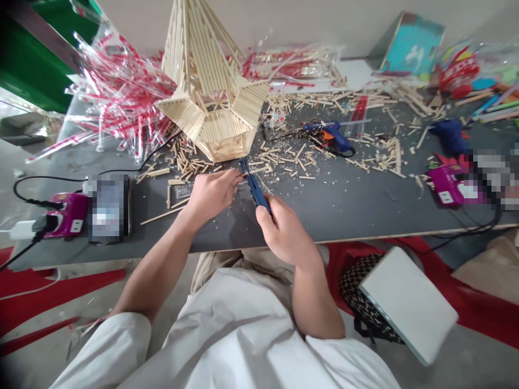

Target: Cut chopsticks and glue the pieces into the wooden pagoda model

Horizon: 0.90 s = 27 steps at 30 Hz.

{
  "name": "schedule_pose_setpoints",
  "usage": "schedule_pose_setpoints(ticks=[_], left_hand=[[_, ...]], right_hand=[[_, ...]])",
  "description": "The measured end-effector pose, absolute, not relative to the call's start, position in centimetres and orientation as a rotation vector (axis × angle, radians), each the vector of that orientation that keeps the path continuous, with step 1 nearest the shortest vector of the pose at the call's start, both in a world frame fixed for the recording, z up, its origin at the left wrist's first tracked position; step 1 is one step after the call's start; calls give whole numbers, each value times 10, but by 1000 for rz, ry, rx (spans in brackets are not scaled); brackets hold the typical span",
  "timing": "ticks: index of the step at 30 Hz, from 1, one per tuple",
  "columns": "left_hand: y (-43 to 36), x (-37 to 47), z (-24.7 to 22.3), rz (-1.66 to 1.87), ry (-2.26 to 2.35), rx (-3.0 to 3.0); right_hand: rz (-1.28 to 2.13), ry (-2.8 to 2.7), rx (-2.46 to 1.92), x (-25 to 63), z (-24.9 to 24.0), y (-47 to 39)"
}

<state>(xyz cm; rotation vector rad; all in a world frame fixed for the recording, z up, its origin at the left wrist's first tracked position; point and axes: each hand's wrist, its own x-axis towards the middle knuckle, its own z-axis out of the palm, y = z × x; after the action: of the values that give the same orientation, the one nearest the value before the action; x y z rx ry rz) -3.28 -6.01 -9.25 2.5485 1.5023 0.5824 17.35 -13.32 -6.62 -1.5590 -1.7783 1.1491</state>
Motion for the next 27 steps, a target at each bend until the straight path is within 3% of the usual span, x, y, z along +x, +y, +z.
schedule_pose_setpoints(ticks=[27], left_hand=[[-60, -28, -95, 551, 1560, 2512]], right_hand=[[1085, -1753, -1549, 168, -76, -135]])
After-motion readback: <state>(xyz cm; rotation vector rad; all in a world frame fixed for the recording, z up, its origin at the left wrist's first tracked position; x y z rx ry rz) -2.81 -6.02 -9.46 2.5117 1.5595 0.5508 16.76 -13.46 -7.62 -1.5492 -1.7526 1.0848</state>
